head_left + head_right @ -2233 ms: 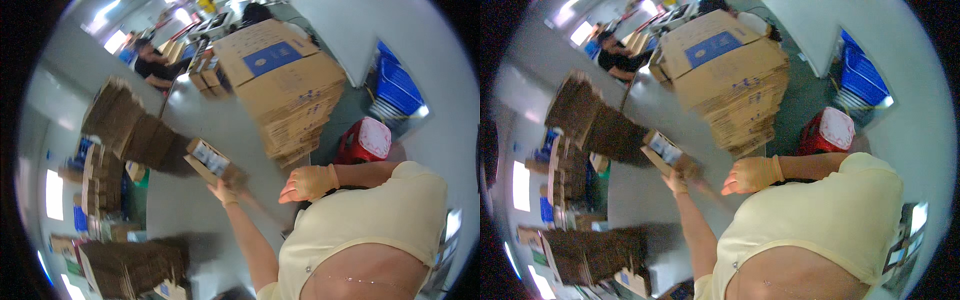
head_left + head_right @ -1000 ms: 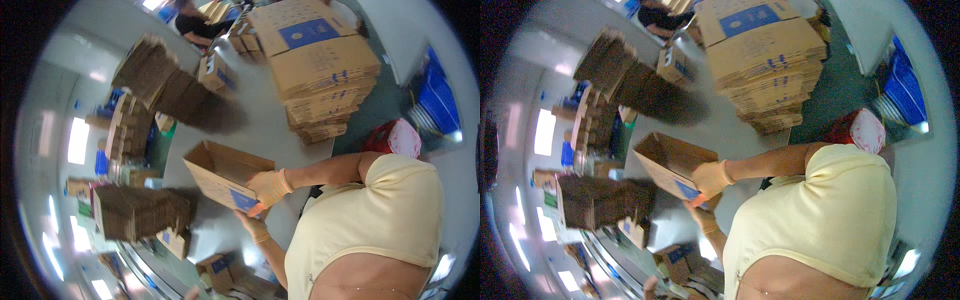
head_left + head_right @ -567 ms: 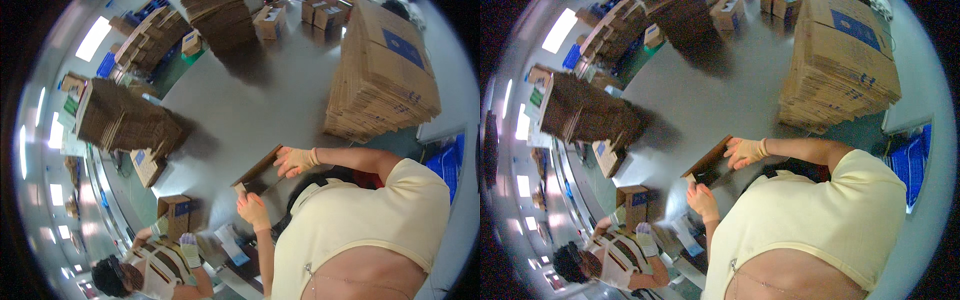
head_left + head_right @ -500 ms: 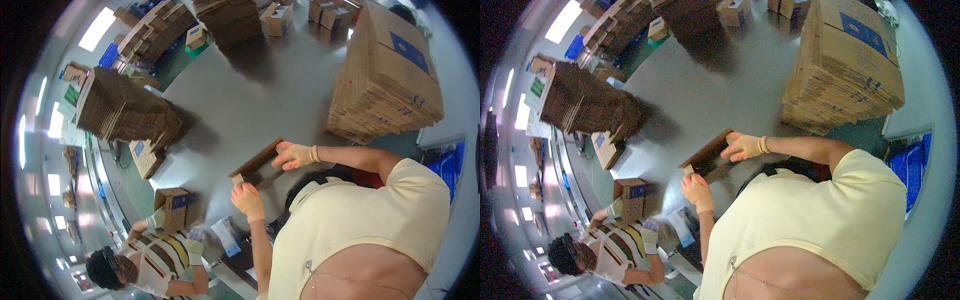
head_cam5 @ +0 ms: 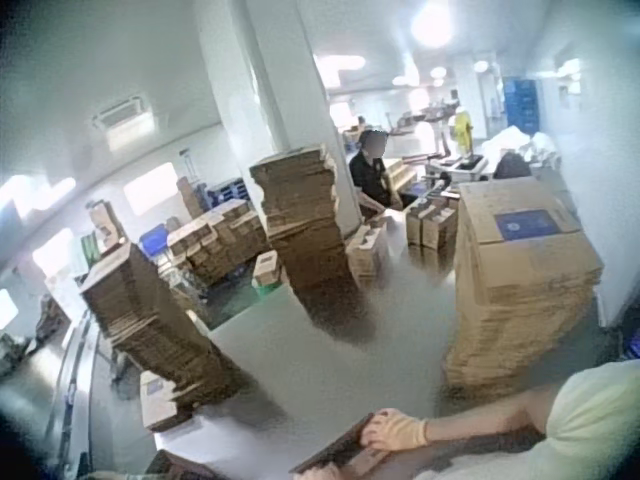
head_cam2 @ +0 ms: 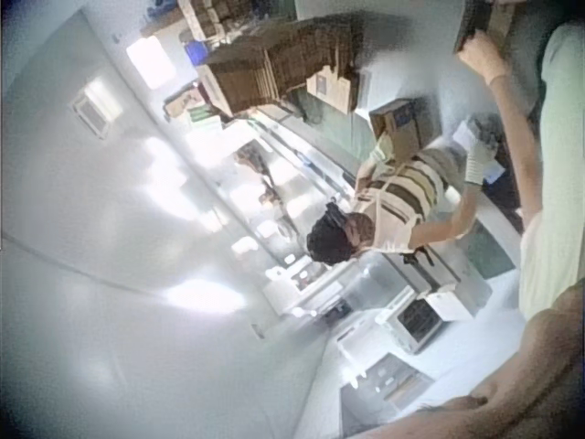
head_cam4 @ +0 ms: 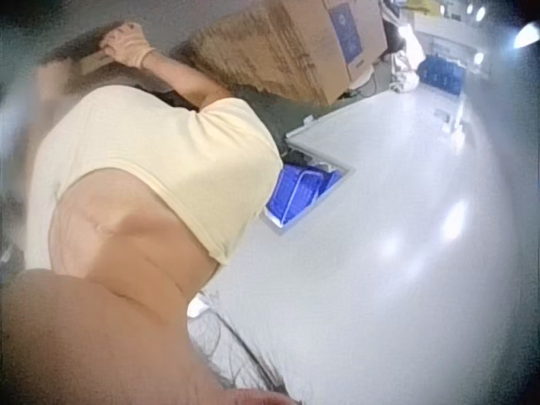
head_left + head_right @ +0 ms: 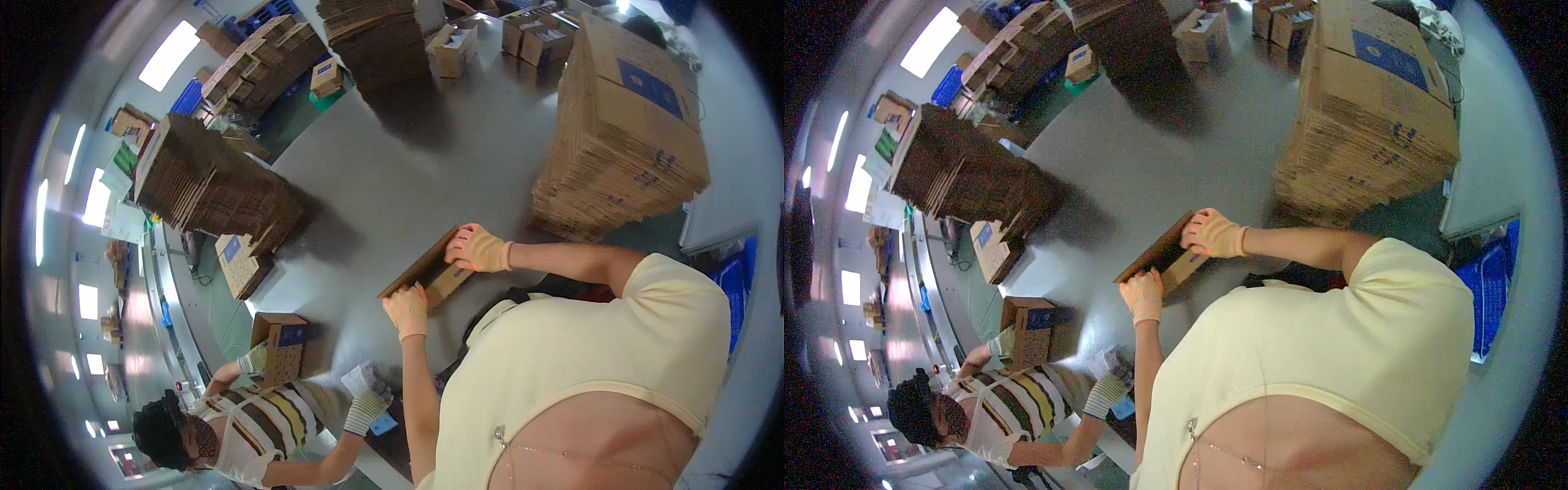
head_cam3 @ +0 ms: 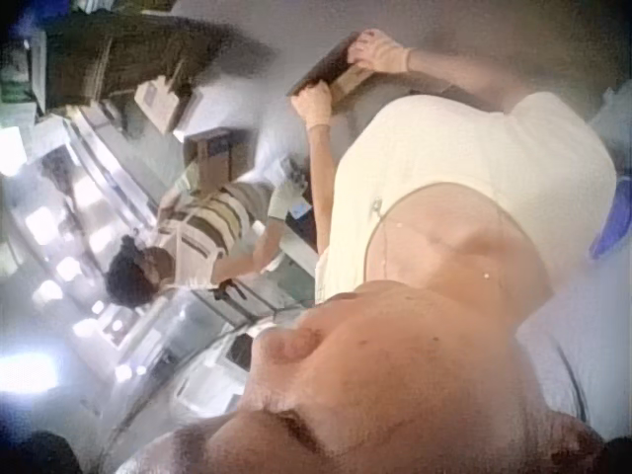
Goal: The person packs small blue and white packets into cardboard boxes in a warehouse setting. They repeatedly pick up packets from a conveyor belt, place them into open boxes, and then close the boxes before moving them aside.
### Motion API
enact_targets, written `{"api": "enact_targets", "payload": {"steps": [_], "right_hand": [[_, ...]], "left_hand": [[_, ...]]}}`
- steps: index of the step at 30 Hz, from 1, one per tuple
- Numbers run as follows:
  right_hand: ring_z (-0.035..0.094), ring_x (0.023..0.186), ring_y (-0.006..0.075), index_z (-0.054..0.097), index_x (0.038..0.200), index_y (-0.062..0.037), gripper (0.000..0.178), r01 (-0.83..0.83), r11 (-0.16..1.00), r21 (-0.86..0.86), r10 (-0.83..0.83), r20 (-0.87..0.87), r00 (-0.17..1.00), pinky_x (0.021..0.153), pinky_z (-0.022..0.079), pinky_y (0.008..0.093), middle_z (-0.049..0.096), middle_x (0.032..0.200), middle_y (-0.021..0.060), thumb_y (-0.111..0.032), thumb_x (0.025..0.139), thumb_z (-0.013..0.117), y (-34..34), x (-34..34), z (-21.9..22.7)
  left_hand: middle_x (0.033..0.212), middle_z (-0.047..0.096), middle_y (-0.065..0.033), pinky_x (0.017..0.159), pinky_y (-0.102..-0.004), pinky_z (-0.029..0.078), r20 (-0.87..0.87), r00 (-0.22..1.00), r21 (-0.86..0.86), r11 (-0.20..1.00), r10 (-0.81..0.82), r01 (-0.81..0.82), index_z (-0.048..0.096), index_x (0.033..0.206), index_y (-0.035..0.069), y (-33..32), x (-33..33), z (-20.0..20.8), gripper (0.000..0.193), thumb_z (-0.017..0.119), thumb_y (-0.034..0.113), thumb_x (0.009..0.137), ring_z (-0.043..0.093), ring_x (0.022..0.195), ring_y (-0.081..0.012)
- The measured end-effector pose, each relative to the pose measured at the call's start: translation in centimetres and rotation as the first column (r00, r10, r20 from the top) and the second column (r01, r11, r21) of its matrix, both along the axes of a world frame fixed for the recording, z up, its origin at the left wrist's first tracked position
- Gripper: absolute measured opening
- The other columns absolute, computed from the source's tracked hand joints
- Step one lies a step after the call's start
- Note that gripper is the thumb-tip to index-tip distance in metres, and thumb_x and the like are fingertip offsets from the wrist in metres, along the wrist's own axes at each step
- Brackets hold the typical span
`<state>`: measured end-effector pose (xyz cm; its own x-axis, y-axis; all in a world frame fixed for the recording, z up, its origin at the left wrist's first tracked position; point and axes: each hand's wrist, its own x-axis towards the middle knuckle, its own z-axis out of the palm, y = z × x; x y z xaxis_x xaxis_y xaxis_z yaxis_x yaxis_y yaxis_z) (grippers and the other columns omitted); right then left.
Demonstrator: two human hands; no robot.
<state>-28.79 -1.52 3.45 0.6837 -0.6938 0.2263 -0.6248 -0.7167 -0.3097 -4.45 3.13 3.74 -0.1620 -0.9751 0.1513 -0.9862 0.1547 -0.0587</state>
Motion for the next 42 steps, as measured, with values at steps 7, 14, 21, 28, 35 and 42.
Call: {"api": "enact_targets", "payload": {"steps": [7, 14, 21, 28, 35, 42], "right_hand": [[0.046, 0.121, 0.0222, 0.051, 0.128, -0.0211, 0.042, 0.126, 0.992, -0.013, -0.126, -0.037, 0.991, 0.104, 0.031, 0.0436, 0.053, 0.126, 0.0046, -0.036, 0.089, 0.057, 0.6, 1.1, 0.6], [0.039, 0.128, 0.0327, 0.033, 0.142, -0.0085, 0.082, -0.055, 0.994, -0.099, 0.080, 0.267, 0.960, 0.106, 0.030, 0.0503, 0.035, 0.145, 0.0119, -0.050, 0.078, 0.065, 1.4, -3.3, 3.8], [0.064, 0.097, 0.0204, 0.069, 0.094, -0.0216, 0.020, -0.513, 0.812, 0.279, 0.576, -0.525, 0.626, 0.079, 0.043, 0.0418, 0.069, 0.103, -0.0003, -0.027, 0.076, 0.062, 2.8, 2.6, 0.4], [0.064, 0.082, 0.0189, 0.072, 0.089, -0.0129, 0.016, -0.543, 0.792, 0.278, 0.512, -0.788, 0.344, 0.072, 0.036, 0.0349, 0.071, 0.089, 0.0022, -0.017, 0.080, 0.059, 5.4, 8.3, 4.8], [0.063, 0.078, 0.0210, 0.070, 0.079, -0.0143, 0.009, -0.592, 0.785, 0.185, 0.576, -0.571, 0.585, 0.069, 0.036, 0.0356, 0.067, 0.076, 0.0000, -0.016, 0.077, 0.062, 4.7, 7.2, 2.4], [0.061, 0.084, 0.0164, 0.065, 0.080, -0.0191, 0.009, -0.557, 0.820, 0.132, 0.493, -0.658, 0.570, 0.069, 0.038, 0.0342, 0.064, 0.078, -0.0058, -0.026, 0.081, 0.059, 4.5, 6.9, 1.4]], "left_hand": [[0.093, 0.061, -0.0090, 0.081, -0.0411, 0.047, -0.028, 0.977, -0.270, 0.943, -0.211, 0.196, 0.060, 0.108, 0.007, 3.8, -1.9, -2.9, 0.042, 0.072, 0.030, 0.075, 0.060, 0.090, -0.0263], [0.106, 0.067, -0.0124, 0.083, -0.0441, 0.052, -0.940, -0.230, 0.299, 0.932, 0.251, -0.205, 0.056, 0.119, 0.003, 1.9, 2.3, -0.6, 0.042, 0.064, 0.031, 0.088, 0.065, 0.094, -0.0351], [0.101, 0.063, -0.0100, 0.074, -0.0367, 0.052, -0.584, -0.674, 0.461, 0.868, 0.453, 0.184, 0.052, 0.121, -0.001, 6.8, 0.9, -13.7, 0.051, 0.065, 0.037, 0.089, 0.061, 0.086, -0.0240], [0.085, 0.061, -0.0145, 0.069, -0.0393, 0.050, -0.868, 0.223, 0.247, 0.775, 0.444, -0.582, 0.055, 0.100, -0.006, 3.6, -1.8, -3.9, 0.034, 0.059, 0.027, 0.092, 0.059, 0.075, -0.0293], [0.089, 0.064, -0.0134, 0.070, -0.0385, 0.051, -0.844, -0.110, 0.520, 0.754, 0.524, -0.402, 0.056, 0.103, -0.007, 5.0, 1.0, -1.0, 0.025, 0.051, 0.016, 0.095, 0.062, 0.077, -0.0293], [0.118, 0.055, -0.0252, 0.085, -0.0462, 0.047, -0.642, 0.453, 0.255, 0.729, 0.619, -0.635, 0.036, 0.133, -0.003, 3.6, -3.0, -1.9, 0.052, 0.057, 0.014, 0.089, 0.058, 0.101, -0.0405]]}}
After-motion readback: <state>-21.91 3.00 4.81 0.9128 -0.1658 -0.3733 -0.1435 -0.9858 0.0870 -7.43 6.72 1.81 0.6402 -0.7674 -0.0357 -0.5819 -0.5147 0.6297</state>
